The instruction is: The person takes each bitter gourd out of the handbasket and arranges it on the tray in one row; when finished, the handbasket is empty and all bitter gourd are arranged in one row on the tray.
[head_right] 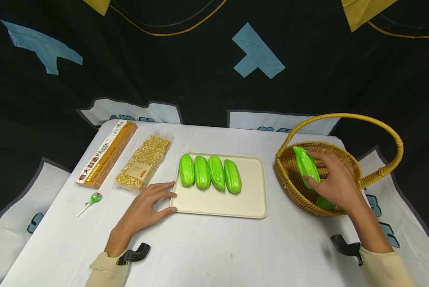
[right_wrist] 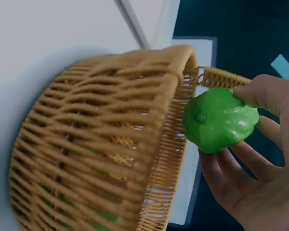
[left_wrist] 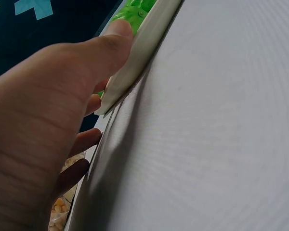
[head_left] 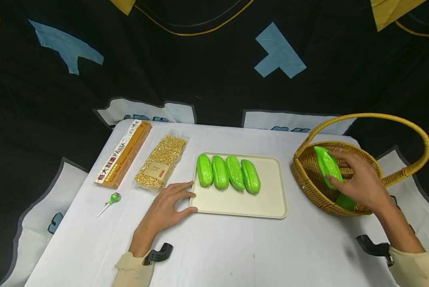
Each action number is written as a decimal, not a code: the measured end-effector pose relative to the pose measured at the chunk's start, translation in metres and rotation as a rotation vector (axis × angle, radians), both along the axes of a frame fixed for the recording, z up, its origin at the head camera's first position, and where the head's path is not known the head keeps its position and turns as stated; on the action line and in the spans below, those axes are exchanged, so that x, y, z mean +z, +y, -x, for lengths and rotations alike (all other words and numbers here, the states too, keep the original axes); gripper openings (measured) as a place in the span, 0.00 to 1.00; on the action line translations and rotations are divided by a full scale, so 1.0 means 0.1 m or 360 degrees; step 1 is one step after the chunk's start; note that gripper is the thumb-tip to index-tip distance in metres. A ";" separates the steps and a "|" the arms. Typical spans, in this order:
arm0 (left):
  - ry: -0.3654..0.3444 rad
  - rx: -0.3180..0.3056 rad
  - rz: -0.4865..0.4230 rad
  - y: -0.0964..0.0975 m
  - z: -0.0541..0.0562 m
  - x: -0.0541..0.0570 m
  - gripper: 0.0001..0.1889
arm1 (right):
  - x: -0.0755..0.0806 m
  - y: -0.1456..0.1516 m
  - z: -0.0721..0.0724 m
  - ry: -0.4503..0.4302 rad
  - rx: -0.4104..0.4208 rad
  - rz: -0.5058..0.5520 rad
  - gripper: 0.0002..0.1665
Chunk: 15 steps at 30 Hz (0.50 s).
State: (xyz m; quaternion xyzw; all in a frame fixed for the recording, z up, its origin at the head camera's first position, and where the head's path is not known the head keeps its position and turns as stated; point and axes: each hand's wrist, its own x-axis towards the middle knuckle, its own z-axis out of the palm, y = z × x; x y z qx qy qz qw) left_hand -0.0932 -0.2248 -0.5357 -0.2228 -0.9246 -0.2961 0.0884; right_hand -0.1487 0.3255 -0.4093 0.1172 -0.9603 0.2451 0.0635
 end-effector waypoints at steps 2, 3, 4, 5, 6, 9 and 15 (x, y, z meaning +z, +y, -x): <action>0.0001 -0.0003 -0.0002 0.00 0.00 0.00 0.23 | 0.00 -0.03 -0.03 0.0022 0.0008 0.0007 0.47; 0.0002 -0.0004 -0.0003 0.00 0.00 0.00 0.22 | 0.00 -0.04 -0.04 0.0037 0.0013 0.0015 0.47; 0.0007 -0.0007 -0.0002 0.00 0.00 0.00 0.23 | 0.00 -0.06 -0.05 0.0052 0.0023 0.0033 0.47; 0.0013 -0.0008 -0.0001 0.00 0.01 0.00 0.22 | 0.00 -0.07 -0.06 0.0066 0.0034 0.0057 0.47; 0.0019 -0.0010 -0.0001 0.00 0.01 0.00 0.22 | -0.01 -0.09 -0.06 0.0076 0.0044 0.0083 0.47; 0.0038 -0.0017 -0.0006 0.00 0.01 0.00 0.22 | -0.02 -0.13 -0.10 0.0094 0.0066 0.0162 0.47; 0.0061 -0.0030 -0.0030 0.00 0.01 0.00 0.22 | -0.07 -0.26 -0.16 0.0052 0.0068 0.0330 0.47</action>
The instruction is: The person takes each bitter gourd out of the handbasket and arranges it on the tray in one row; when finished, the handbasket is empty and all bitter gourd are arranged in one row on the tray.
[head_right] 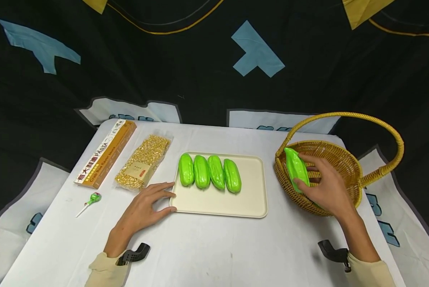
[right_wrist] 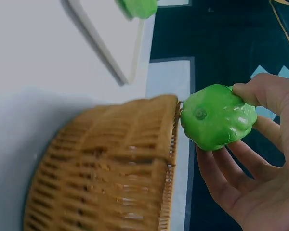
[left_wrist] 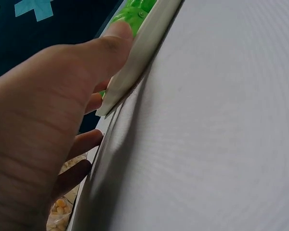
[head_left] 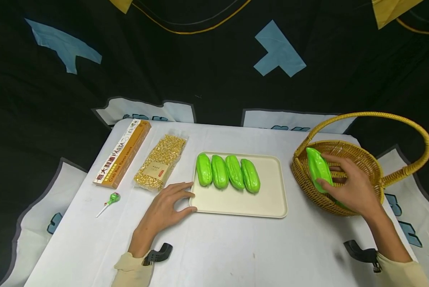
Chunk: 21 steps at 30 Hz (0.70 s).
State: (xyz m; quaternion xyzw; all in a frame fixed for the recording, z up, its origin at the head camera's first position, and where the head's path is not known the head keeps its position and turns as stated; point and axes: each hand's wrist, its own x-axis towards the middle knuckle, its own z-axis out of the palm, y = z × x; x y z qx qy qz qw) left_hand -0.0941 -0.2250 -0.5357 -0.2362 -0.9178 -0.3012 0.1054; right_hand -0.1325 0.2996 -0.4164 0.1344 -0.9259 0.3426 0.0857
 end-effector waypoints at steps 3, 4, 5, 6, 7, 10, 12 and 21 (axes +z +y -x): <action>0.0006 -0.0004 -0.0012 0.00 0.00 0.00 0.22 | -0.02 -0.08 -0.03 -0.0010 -0.0003 0.0036 0.47; 0.0009 -0.0006 -0.0018 0.00 -0.01 0.00 0.22 | -0.02 -0.11 -0.03 -0.0010 -0.0002 0.0040 0.46; 0.0012 -0.0007 -0.0021 0.00 -0.01 0.00 0.22 | -0.02 -0.13 -0.04 -0.0011 0.0001 0.0049 0.46; 0.0016 -0.0009 -0.0024 0.00 -0.01 0.01 0.22 | -0.02 -0.15 -0.04 -0.0014 0.0001 0.0054 0.46; 0.0020 -0.0010 -0.0028 0.01 -0.01 0.01 0.22 | -0.02 -0.18 -0.05 -0.0009 0.0003 0.0057 0.46; 0.0039 -0.0015 -0.0026 0.01 -0.01 0.01 0.22 | -0.03 -0.25 -0.06 -0.0009 0.0019 0.0092 0.45; 0.0050 -0.0016 -0.0015 0.02 -0.01 0.01 0.22 | -0.05 -0.29 -0.07 -0.0012 0.0033 0.0130 0.45; 0.0071 -0.0001 0.0040 0.03 -0.02 0.02 0.22 | -0.17 -0.46 -0.05 0.0009 0.0066 0.0194 0.45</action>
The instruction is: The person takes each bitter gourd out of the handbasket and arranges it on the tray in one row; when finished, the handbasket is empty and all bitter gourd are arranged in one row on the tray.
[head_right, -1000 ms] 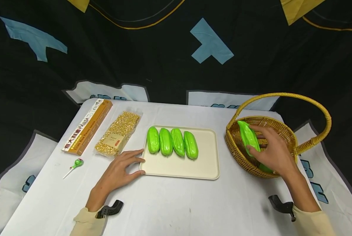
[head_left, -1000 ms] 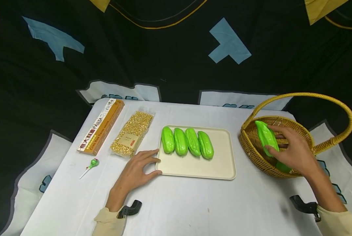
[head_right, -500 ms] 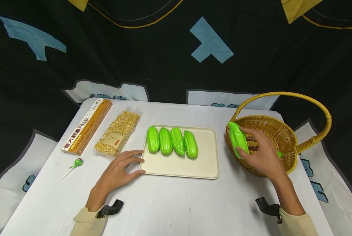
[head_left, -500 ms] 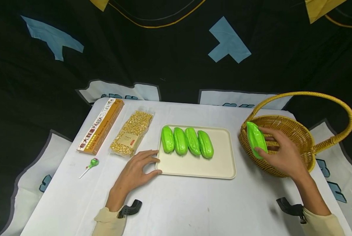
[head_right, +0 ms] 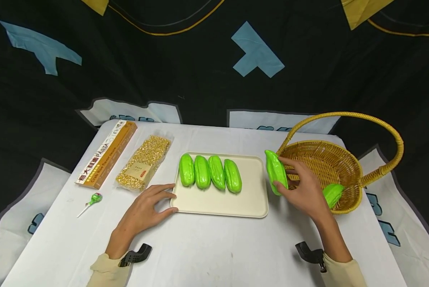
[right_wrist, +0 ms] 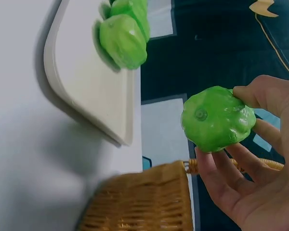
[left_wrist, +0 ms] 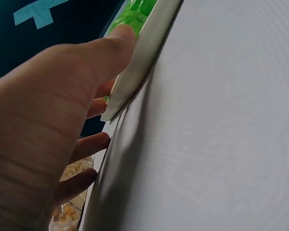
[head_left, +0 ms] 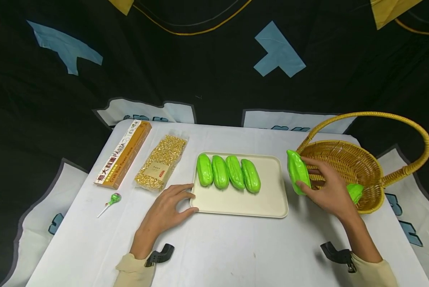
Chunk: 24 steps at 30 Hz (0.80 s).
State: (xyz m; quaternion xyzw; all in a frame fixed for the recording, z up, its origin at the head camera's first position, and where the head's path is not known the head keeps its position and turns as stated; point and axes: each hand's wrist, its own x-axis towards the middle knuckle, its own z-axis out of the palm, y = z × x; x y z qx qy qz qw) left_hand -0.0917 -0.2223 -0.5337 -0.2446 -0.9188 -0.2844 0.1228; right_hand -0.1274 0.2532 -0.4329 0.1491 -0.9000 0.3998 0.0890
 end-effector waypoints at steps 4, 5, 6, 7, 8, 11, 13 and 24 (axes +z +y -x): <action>0.0001 0.0007 0.0016 0.01 -0.01 0.01 0.22 | -0.04 -0.06 0.00 -0.0007 0.0016 0.0044 0.45; 0.0002 0.0008 0.0018 0.01 -0.01 0.01 0.22 | -0.05 -0.08 0.00 -0.0011 0.0021 0.0058 0.45; 0.0004 0.0008 0.0018 0.02 -0.01 0.02 0.22 | -0.06 -0.10 0.00 -0.0014 0.0026 0.0073 0.45; 0.0006 0.0010 0.0020 0.02 -0.01 0.02 0.22 | -0.07 -0.11 0.00 -0.0019 0.0026 0.0087 0.44; 0.0008 0.0012 0.0023 0.02 -0.01 0.02 0.21 | -0.08 -0.13 -0.01 -0.0015 0.0021 0.0092 0.44; 0.0017 0.0014 0.0025 0.01 -0.02 0.03 0.21 | -0.13 -0.19 -0.02 -0.0017 0.0035 0.0131 0.44; 0.0023 0.0015 0.0025 0.01 -0.02 0.03 0.20 | -0.17 -0.23 -0.02 -0.0014 0.0046 0.0134 0.44; 0.0042 0.0006 0.0005 0.03 -0.02 0.02 0.20 | -0.35 -0.40 0.02 -0.0113 0.0060 0.0129 0.41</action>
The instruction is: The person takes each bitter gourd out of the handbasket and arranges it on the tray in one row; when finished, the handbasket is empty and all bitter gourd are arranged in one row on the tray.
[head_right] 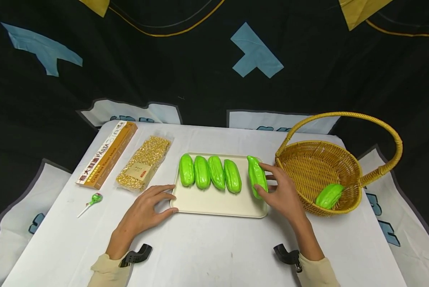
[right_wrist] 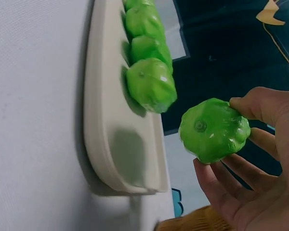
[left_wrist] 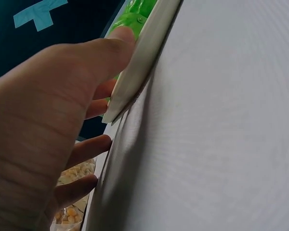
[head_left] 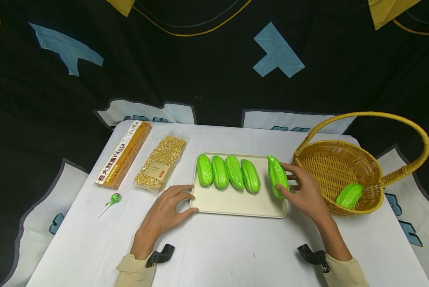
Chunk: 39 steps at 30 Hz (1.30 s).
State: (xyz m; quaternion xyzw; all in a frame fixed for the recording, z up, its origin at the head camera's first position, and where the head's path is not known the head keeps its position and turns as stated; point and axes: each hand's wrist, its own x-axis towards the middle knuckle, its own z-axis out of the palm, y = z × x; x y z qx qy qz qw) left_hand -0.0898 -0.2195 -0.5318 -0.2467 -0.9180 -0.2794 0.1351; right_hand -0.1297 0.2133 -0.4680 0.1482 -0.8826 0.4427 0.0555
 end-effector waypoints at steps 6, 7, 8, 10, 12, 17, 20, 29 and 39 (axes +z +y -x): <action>0.0002 -0.0001 -0.0009 0.00 0.00 -0.01 0.19 | -0.08 -0.07 0.05 -0.0047 -0.0010 -0.0015 0.39; -0.0002 -0.0001 -0.0010 0.00 0.00 -0.01 0.19 | -0.10 -0.08 0.05 -0.0056 -0.0016 -0.0017 0.39; -0.0006 -0.0001 -0.0010 0.01 0.00 -0.01 0.19 | -0.11 -0.09 0.06 -0.0065 -0.0022 -0.0016 0.39; -0.0013 0.0001 -0.0009 0.01 0.00 -0.01 0.19 | -0.14 -0.11 0.07 -0.0084 -0.0043 -0.0021 0.39; -0.0016 0.0005 -0.0012 0.01 0.00 -0.01 0.19 | -0.17 -0.12 0.09 -0.0096 -0.0064 -0.0033 0.39; -0.0014 0.0009 -0.0015 0.01 0.00 -0.01 0.19 | -0.23 -0.15 0.12 -0.0122 -0.0111 -0.0048 0.39; -0.0008 0.0012 -0.0015 0.01 0.00 -0.01 0.19 | -0.26 -0.17 0.14 -0.0141 -0.0126 -0.0038 0.38; -0.0005 0.0012 -0.0022 0.00 0.00 -0.01 0.19 | -0.33 -0.22 0.17 -0.0173 -0.0156 -0.0049 0.37; -0.0010 0.0013 -0.0018 -0.01 0.00 -0.02 0.19 | -0.36 -0.28 0.18 -0.0194 -0.0233 -0.0067 0.35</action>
